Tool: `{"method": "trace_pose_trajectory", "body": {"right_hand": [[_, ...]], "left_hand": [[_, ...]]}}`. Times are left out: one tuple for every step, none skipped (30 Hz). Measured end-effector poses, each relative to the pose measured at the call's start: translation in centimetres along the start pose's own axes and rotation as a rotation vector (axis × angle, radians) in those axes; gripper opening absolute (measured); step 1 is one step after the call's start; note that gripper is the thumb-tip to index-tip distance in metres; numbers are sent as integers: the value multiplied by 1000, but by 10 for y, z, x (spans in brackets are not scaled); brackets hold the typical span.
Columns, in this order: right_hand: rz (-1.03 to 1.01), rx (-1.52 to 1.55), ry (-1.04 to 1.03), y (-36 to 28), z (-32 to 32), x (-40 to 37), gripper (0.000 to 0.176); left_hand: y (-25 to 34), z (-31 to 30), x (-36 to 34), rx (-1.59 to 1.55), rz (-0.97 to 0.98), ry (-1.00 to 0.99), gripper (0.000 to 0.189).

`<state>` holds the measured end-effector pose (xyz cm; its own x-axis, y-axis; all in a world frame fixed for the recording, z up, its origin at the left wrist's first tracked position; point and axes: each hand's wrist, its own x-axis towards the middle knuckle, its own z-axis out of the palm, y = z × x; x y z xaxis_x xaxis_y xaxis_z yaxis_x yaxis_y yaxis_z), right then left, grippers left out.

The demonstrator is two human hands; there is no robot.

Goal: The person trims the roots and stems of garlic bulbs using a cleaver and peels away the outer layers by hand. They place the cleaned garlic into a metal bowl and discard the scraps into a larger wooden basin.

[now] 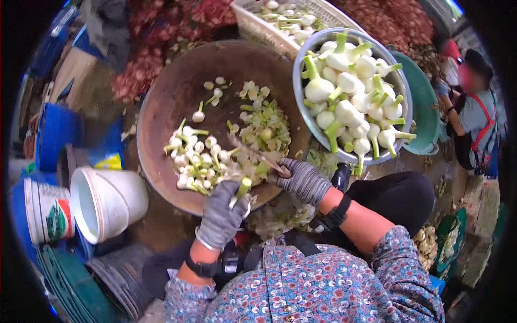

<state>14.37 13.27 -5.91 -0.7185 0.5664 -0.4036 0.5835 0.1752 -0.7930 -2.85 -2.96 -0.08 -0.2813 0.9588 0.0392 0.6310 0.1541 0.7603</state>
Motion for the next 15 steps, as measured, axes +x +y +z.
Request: {"method": "trace_pose_trajectory", "body": {"right_hand": [[-51,114,-3,-8,4,-2,52],[-101,204,10,-18,7,-1,51],[-141,302,31,-27,13,-4,50],[-167,404,58,-36,18,-12,50],[-146,329,145,-57,11,-19,45],[-77,402,112,-54,9,-18,43],[-15,473,73,-51,8,-12,42],[43,544,30,-46,8,-5,41],[79,722,-23,-32,12,8,38],[138,931,-23,-20,20,12,37],[211,1001,-27,-11,24,15,35],[252,989,-24,-10,25,15,35],[293,977,-21,-8,26,15,34],[302,891,-11,-11,24,15,33],[310,806,0,-13,24,14,33]], "left_hand": [[-5,0,1,123,47,-57,31],[-9,5,2,70,2,-21,32],[-10,12,3,15,-37,1,34],[-9,19,1,-46,-78,8,35],[-2,18,4,-115,-205,-71,47],[-8,17,1,-248,-148,-96,60],[-9,15,-2,-504,-238,-127,67],[-9,12,-3,-758,-330,-153,74],[-16,16,-1,-833,-255,-169,80],[-18,14,-3,-889,-295,-215,80],[-7,7,1,-947,-334,-260,80],[1,2,3,-1006,-371,-304,80],[5,5,4,-1112,-448,-268,74],[5,9,3,-1133,-452,-234,72],[2,13,1,-1151,-457,-201,70]]}}
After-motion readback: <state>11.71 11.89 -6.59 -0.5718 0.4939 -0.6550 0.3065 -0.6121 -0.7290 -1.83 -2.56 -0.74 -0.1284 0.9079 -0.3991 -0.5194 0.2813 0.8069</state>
